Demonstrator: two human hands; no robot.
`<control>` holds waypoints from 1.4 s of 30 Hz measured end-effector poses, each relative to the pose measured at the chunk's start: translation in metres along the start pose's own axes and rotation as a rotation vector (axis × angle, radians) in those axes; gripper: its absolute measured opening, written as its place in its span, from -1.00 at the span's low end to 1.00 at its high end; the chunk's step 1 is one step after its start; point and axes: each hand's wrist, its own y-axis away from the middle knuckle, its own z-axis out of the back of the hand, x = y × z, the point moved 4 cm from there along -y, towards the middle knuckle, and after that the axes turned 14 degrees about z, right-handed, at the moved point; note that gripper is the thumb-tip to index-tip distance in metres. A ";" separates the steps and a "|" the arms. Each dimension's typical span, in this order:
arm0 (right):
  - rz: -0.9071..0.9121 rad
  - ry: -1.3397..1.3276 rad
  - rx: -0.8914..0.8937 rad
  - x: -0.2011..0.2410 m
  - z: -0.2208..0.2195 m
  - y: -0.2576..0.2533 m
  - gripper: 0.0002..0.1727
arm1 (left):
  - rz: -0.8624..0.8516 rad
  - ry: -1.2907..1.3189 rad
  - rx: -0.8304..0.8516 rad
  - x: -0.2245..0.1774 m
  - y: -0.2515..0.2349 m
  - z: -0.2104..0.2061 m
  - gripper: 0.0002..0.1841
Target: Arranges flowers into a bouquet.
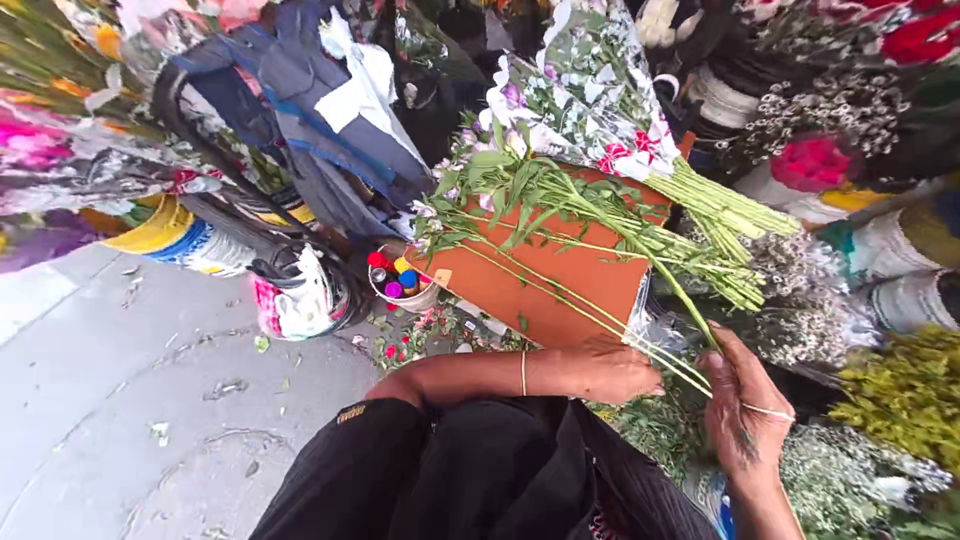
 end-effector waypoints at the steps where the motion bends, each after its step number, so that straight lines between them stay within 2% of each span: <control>1: 0.022 -0.013 0.009 -0.003 0.002 -0.004 -0.56 | 0.054 0.102 -0.174 0.012 0.010 0.013 -0.61; 3: 0.057 -0.045 0.014 -0.013 0.009 -0.006 -0.56 | 0.153 0.214 -0.627 0.036 0.042 0.046 -0.65; 5: 0.082 -0.078 0.011 -0.023 0.013 -0.003 -0.55 | 0.224 0.184 -1.004 0.053 0.081 0.079 -0.71; 8: 0.117 -0.086 0.029 -0.032 0.015 0.001 -0.56 | 0.301 0.002 -1.369 0.063 0.129 0.119 -0.75; 10: 0.149 -0.059 0.035 -0.032 0.015 0.000 -0.57 | 0.290 -0.186 -1.492 0.062 0.144 0.141 -0.77; 12: 0.186 -0.003 0.040 -0.030 0.014 -0.002 -0.60 | 0.282 -0.355 -1.436 0.059 0.144 0.161 -0.73; 14: 0.221 0.061 0.051 -0.025 0.013 -0.005 -0.61 | 0.340 -0.467 -1.217 0.064 0.134 0.177 -0.67; 16: 0.245 0.114 0.060 -0.019 0.012 -0.006 -0.62 | 0.369 -0.471 -0.997 0.077 0.122 0.187 -0.73; 18: 0.255 0.168 0.070 -0.013 0.012 -0.005 -0.63 | 0.297 -0.464 -0.879 0.088 0.116 0.192 -0.81; 21: 0.219 0.233 0.099 -0.004 0.012 -0.001 -0.63 | 0.176 -0.543 -0.827 0.089 0.111 0.191 -0.80; 24: 0.178 0.251 0.133 0.007 0.012 0.006 -0.61 | 0.139 -0.716 -0.801 0.095 0.102 0.184 -0.84; 26: 0.159 0.294 0.161 0.016 0.010 0.011 -0.61 | 0.205 -0.811 -0.825 0.102 0.096 0.183 -0.88; 28: 0.135 0.369 0.156 0.026 0.009 0.019 -0.60 | 0.434 -0.829 -0.901 0.114 0.097 0.195 -0.87; 30: 0.067 0.428 0.125 0.029 0.016 0.031 -0.61 | 0.638 -0.701 -1.012 0.130 0.113 0.222 -0.79; 31: 0.023 0.436 0.103 0.028 0.021 0.036 -0.61 | 0.646 -0.621 -1.092 0.131 0.125 0.236 -0.74; 33: -0.064 0.392 0.058 0.027 0.028 0.046 -0.60 | 0.541 -0.401 -1.151 0.119 0.147 0.247 -0.65; 34: -0.099 0.363 0.033 0.026 0.031 0.051 -0.60 | 0.470 -0.280 -1.107 0.112 0.152 0.243 -0.62; 36: -0.162 0.306 -0.014 0.022 0.034 0.059 -0.59 | 0.319 -0.002 -0.887 0.099 0.143 0.217 -0.58; 39: -0.221 0.165 -0.123 0.020 0.039 0.070 -0.57 | 0.223 0.337 -0.438 0.083 0.101 0.147 -0.58; 40: -0.238 0.118 -0.158 0.022 0.042 0.074 -0.56 | 0.212 0.432 -0.339 0.079 0.085 0.127 -0.63; 42: -0.269 0.038 -0.220 0.027 0.046 0.081 -0.57 | 0.230 0.573 -0.291 0.079 0.052 0.111 -0.73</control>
